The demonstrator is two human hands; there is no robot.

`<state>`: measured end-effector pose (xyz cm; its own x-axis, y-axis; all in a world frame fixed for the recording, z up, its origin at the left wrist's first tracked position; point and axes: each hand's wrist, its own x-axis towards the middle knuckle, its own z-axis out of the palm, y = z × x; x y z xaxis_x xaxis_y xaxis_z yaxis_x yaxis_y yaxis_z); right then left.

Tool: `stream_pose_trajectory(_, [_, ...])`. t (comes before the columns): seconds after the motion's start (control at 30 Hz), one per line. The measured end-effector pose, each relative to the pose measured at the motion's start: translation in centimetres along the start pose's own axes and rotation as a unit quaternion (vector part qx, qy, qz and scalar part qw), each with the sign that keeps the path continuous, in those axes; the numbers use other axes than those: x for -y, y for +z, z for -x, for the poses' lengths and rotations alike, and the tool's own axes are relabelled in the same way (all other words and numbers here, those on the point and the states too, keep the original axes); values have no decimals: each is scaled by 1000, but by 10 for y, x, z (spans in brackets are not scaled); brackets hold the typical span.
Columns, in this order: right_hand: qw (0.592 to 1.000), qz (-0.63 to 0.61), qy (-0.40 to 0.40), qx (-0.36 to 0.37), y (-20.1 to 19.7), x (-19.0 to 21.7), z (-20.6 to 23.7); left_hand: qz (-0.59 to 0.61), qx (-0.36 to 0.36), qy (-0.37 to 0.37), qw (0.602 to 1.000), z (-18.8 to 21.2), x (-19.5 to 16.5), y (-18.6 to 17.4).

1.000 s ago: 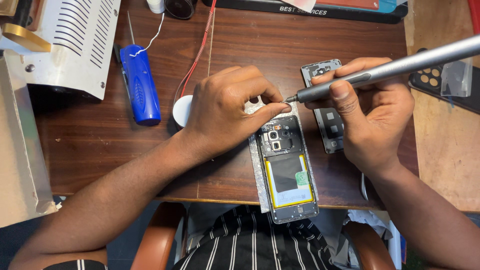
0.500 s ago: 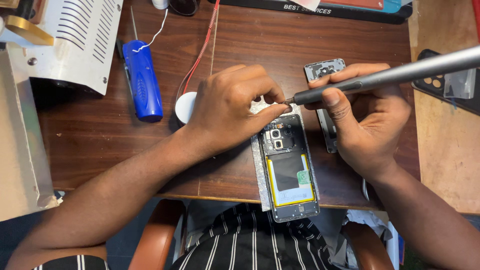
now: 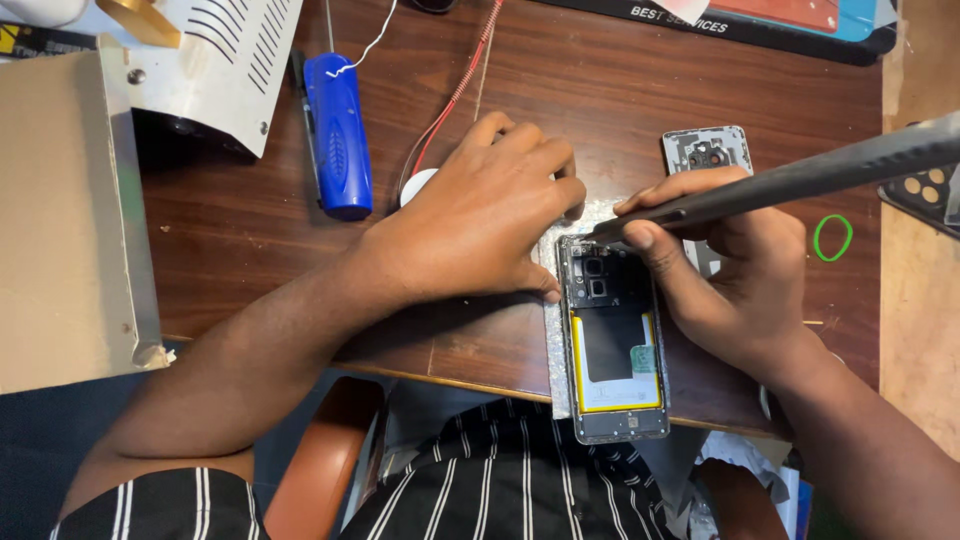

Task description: The person repairs a disassembled smartphone on a workbench, using a precision screwdriver to unscrew and re-tighten small screws on the phone's midframe while holding the device steady with the other hand. They reposition the phone repeatedly and at the end reach for a small bottle on the bench.

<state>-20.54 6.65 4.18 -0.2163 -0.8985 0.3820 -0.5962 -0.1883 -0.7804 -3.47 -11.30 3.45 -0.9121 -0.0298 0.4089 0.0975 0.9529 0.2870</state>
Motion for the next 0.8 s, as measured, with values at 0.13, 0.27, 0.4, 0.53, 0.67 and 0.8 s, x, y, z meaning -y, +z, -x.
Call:
stream_pose_trajectory(0.13, [999, 26, 6, 22, 3, -3, -1, -14, 16, -7, 1000, -1, -1, 5])
stream_pose_trajectory(0.27, [999, 19, -6, 26, 5, -2, -3, -25, 7, 0, 1000, -2, -1, 7])
stream_pose_trajectory(0.4, [999, 17, -7, 29, 6, -1, -4, -25, 7, 0, 1000, -2, -1, 8])
stream_pose_trajectory(0.53, [997, 55, -22, 43, 6, -1, -5, -26, 14, -1, 1000, -3, -1, 10])
stream_pose_trajectory(0.67, [999, 12, -11, 32, 4, -2, -5, -25, 7, 3, 1000, -4, 0, 10])
stream_pose_trajectory(0.8, [999, -18, 24, 20, 2, -3, -4, -26, 12, 1, 1000, -5, 1, 10])
